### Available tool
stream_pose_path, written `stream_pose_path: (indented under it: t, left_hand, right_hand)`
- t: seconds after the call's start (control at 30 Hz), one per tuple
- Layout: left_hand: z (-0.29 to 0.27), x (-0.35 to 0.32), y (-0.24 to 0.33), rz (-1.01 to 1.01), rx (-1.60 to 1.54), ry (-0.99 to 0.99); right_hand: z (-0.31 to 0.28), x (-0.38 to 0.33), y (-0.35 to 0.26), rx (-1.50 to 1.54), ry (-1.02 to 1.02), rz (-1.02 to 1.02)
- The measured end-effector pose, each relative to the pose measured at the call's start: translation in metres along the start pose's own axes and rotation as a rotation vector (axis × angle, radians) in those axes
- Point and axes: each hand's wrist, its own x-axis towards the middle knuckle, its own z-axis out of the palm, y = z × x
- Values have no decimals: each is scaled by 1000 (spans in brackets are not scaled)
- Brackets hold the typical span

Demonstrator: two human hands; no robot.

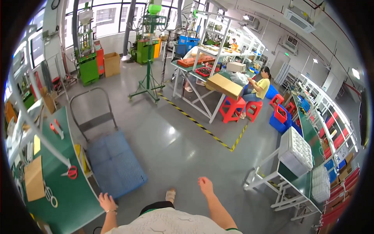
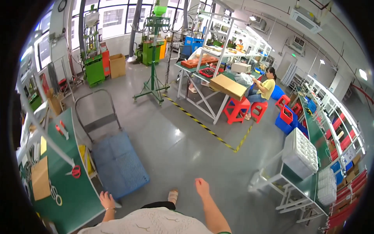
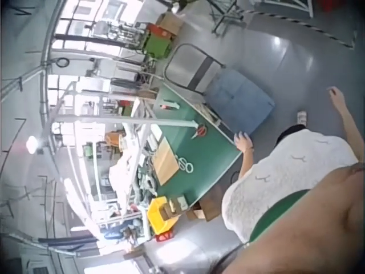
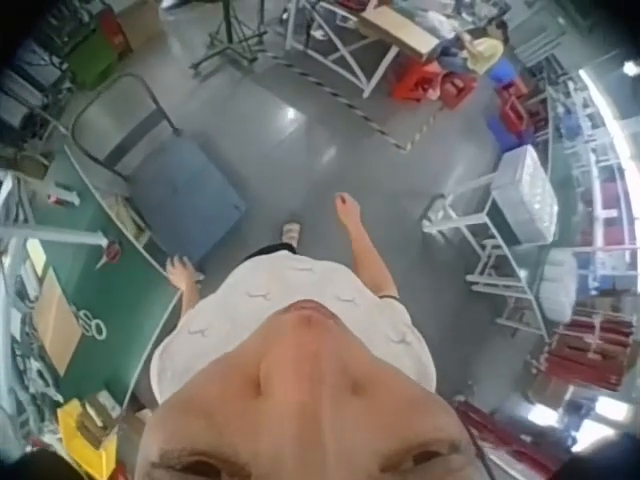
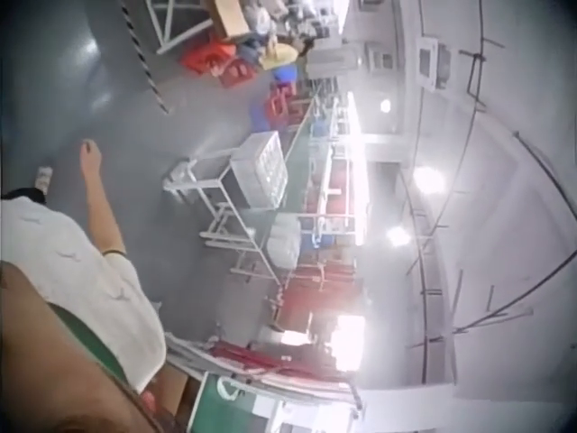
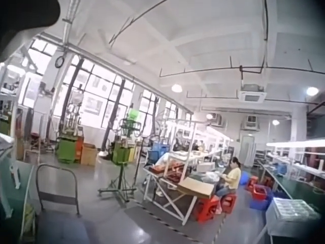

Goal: Weighing small black electronic components on a digital scale and sorting them into plastic bags.

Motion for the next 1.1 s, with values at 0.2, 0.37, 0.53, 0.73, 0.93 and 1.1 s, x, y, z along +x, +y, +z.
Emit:
stream_pose_path:
  t: [0.2, 0.37, 0.53, 0.73, 0.93, 1.1]
  left_hand:
    - [71, 120, 278, 130, -644, -386]
    - [72, 166, 473, 832, -398, -707]
    - [109, 199, 558, 997, -345, -863]
    - [276, 280, 412, 445, 157, -1409]
    - [214, 333, 421, -89, -1, -698]
    - [277, 342, 416, -239, -179, -703]
  right_hand:
    - [-26, 56, 276, -811, -842, 125]
    - [-136, 88, 237, -1379, -780, 209]
    - [-143, 163, 216, -1280, -728, 429]
    - [-90, 390, 193, -888, -622, 717]
    - [-6, 655, 103, -774, -508, 180]
    - [82, 800, -26, -545, -340, 6]
